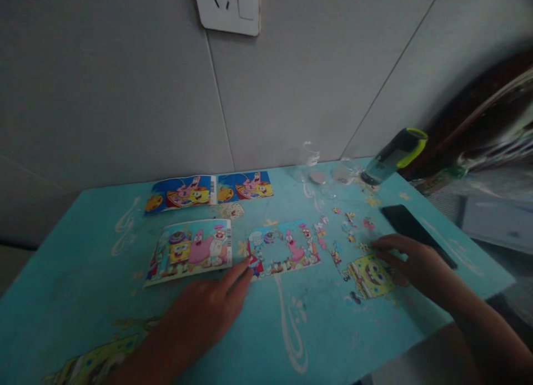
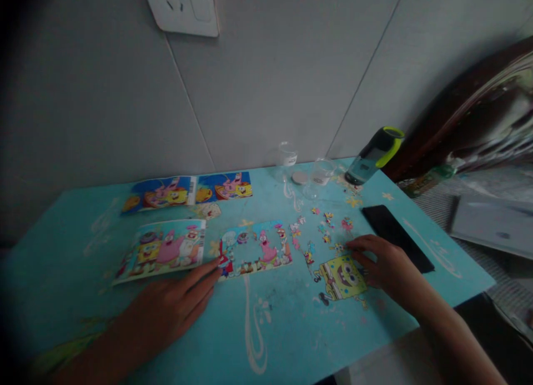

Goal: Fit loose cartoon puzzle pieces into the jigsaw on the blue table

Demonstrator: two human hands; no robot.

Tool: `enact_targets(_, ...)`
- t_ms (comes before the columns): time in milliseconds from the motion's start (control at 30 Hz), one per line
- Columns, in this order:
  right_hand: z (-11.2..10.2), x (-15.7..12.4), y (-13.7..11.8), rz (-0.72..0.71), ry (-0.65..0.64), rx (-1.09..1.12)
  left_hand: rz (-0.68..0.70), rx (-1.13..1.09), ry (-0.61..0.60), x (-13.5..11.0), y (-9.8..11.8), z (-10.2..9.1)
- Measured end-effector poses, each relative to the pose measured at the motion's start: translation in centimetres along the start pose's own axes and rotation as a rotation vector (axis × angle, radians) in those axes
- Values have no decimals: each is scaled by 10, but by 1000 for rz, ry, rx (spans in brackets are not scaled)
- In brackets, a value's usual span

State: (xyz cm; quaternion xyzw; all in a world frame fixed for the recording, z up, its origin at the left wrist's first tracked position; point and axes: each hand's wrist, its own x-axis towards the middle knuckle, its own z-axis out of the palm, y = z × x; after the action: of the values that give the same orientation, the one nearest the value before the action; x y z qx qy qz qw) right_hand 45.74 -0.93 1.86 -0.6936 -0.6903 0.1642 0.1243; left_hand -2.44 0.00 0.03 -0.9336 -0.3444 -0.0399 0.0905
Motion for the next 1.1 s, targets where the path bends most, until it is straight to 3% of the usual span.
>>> enact_targets(133,-10,0,6,-12,-48,-19,-14,-8,-8,2,1,-4)
enact_targets(233,-16,2,-10,-61,-71,-16,-18,-22,-26,3,3,-4)
enact_targets(367,-3,18,-73,-178,41,81,-31,-29,-44,4,4,-2)
enact_targets(500,31,49,-151,-287,-29,314,-29,-25,-53,3,4,-1)
enact_targets(633,59,82,-193,-271,-126,425,-41,-8,-48,4,5,-2)
enact_targets(867,78,100,-196,-236,-187,414,-45,19,-52,6,8,-3)
enact_targets(1100,80,95,-194,-320,-92,239,-37,-10,-48,7,7,-6)
